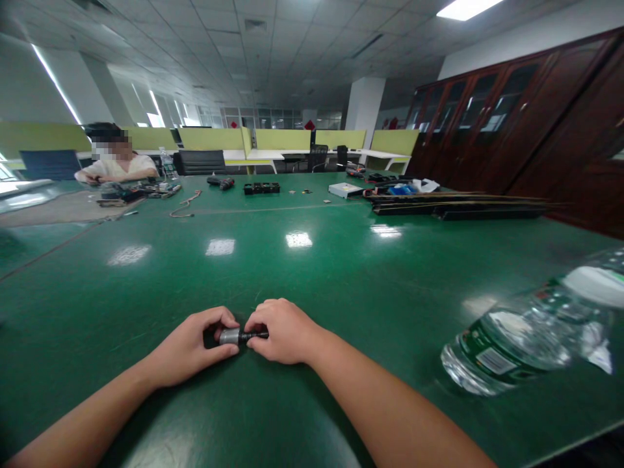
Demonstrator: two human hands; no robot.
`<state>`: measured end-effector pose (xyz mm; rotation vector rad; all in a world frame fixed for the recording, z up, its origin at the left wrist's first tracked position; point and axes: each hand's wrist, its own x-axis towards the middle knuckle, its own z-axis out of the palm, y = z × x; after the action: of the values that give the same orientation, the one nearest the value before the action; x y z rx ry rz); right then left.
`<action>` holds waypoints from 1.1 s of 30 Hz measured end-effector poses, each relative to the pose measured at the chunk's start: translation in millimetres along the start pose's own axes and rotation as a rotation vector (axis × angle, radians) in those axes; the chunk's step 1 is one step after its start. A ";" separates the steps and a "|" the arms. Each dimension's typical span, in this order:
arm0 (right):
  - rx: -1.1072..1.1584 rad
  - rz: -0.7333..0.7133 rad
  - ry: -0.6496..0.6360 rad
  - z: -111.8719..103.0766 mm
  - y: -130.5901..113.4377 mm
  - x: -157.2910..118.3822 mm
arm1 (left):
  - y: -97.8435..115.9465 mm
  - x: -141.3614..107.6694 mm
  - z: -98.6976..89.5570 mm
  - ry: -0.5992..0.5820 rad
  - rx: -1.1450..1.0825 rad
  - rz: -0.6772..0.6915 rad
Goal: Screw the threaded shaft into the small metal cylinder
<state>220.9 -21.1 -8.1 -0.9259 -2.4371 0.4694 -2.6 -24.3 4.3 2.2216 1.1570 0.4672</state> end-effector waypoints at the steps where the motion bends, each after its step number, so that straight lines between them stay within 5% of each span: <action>1: 0.000 0.006 0.001 -0.4 0.1 -0.2 | 0.2 0.1 0.0 0.001 0.001 -0.001; 33: 0.009 0.083 -0.029 -7.6 4.2 -4.9 | 0.8 -0.2 -0.8 -0.009 0.007 -0.013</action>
<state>230.5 -20.5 -5.4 -1.0262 -2.4273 0.5257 -2.6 -24.5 5.4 2.2190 1.1691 0.4483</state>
